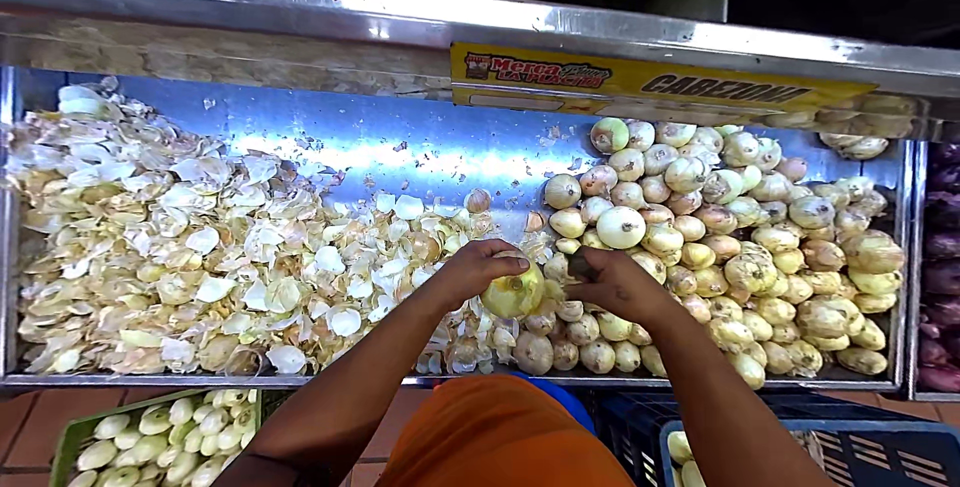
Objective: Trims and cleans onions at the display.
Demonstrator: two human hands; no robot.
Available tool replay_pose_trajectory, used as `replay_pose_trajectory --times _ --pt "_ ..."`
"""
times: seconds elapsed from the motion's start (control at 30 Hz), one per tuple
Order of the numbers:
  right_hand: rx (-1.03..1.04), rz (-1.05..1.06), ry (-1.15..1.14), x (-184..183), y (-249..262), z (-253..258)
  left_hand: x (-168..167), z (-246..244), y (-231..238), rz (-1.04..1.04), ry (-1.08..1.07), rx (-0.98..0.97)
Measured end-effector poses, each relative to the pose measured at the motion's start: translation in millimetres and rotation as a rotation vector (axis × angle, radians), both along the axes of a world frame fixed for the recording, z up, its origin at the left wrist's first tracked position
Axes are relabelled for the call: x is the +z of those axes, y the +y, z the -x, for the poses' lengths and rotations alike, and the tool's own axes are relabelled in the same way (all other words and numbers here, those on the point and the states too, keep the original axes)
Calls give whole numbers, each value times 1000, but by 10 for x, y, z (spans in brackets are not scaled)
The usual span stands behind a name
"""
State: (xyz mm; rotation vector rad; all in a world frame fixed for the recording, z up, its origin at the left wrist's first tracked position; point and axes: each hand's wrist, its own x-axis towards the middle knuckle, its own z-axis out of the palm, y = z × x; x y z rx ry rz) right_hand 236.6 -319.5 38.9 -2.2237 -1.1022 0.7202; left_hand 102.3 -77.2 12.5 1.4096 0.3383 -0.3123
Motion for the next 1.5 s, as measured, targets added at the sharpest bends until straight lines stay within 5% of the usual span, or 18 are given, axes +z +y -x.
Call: replay_pose_trajectory --times 0.2,0.37,0.5,0.63,0.73,0.83,0.97,1.2,1.5 --pt "210 161 -262 5 128 177 29 1 -21 3 120 -57" --pt "406 18 -583 -127 135 402 -39 -55 -15 177 282 100" --pt "485 281 -406 -236 94 607 -20 6 -8 359 332 278" --pt "411 622 -112 5 168 544 -54 -52 -12 415 290 233" --pt "266 364 -85 203 87 496 -37 -26 -30 278 226 176" --pt "77 168 -302 195 135 544 -19 -5 -72 228 183 153" --pt "86 302 -421 181 230 534 41 42 -202 95 208 188" --pt "116 114 -756 -173 221 616 -14 -10 -339 173 330 417" --pt "214 152 -634 -288 110 859 -375 -141 -438 369 353 680"
